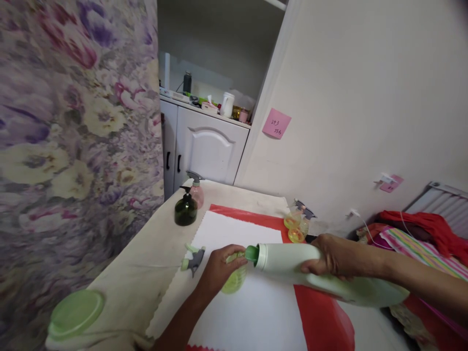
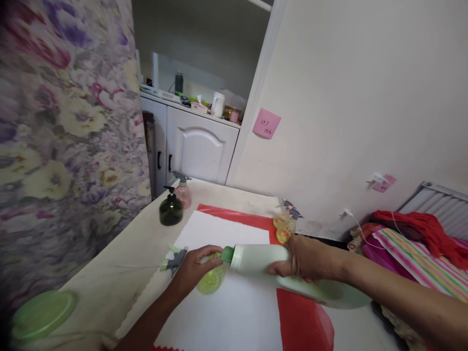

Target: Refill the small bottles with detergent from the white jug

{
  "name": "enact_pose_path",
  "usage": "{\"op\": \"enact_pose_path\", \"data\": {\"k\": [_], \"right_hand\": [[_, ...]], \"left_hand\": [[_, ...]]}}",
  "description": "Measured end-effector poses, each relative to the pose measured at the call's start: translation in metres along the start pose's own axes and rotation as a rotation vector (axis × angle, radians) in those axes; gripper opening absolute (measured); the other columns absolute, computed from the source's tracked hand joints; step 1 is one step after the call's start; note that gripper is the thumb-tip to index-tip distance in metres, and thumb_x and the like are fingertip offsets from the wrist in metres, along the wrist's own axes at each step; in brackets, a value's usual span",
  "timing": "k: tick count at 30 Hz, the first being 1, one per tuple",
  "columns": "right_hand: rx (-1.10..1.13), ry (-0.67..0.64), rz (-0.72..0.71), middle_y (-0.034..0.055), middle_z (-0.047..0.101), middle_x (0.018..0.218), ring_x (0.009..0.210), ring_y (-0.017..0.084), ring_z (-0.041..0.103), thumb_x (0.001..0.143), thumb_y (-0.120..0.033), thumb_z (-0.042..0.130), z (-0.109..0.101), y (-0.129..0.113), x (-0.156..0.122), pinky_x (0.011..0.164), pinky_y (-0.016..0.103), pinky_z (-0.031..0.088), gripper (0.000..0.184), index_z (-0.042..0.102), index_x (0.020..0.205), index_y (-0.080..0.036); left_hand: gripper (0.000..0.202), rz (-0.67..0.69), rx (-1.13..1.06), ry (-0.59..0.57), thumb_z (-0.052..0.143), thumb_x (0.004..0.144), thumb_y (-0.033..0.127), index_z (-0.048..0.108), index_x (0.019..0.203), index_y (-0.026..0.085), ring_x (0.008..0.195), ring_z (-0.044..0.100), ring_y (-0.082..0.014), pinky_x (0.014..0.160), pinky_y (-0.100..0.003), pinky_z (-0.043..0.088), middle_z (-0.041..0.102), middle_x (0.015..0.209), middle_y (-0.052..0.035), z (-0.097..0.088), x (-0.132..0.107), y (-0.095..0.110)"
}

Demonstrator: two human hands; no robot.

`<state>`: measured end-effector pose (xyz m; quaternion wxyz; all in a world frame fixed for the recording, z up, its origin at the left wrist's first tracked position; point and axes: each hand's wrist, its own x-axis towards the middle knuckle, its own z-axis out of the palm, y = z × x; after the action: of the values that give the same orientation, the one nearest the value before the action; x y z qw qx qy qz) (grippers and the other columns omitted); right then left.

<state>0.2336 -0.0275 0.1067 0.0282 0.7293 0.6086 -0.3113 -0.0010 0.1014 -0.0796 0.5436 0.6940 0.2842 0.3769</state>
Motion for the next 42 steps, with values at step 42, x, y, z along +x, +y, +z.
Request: {"op": "enact_pose_path", "data": {"k": [42], "right_hand": [[-0.045, -0.015, 0.006, -0.0037, 0.049, 0.043, 0.035, 0.007, 0.043, 0.073, -0.069, 0.059, -0.003, -0.006, -0.003, 0.034, 0.018, 0.032, 0.053, 0.054, 0.063, -0.018]], "left_hand": [[0.020, -0.010, 0.042, 0.009, 0.067, 0.075, 0.036, 0.072, 0.089, 0.024, 0.092, 0.067, -0.0214, 0.085, -0.030, 0.046, 0.075, 0.091, 0.0006, -0.001, 0.001, 0.002]]}}
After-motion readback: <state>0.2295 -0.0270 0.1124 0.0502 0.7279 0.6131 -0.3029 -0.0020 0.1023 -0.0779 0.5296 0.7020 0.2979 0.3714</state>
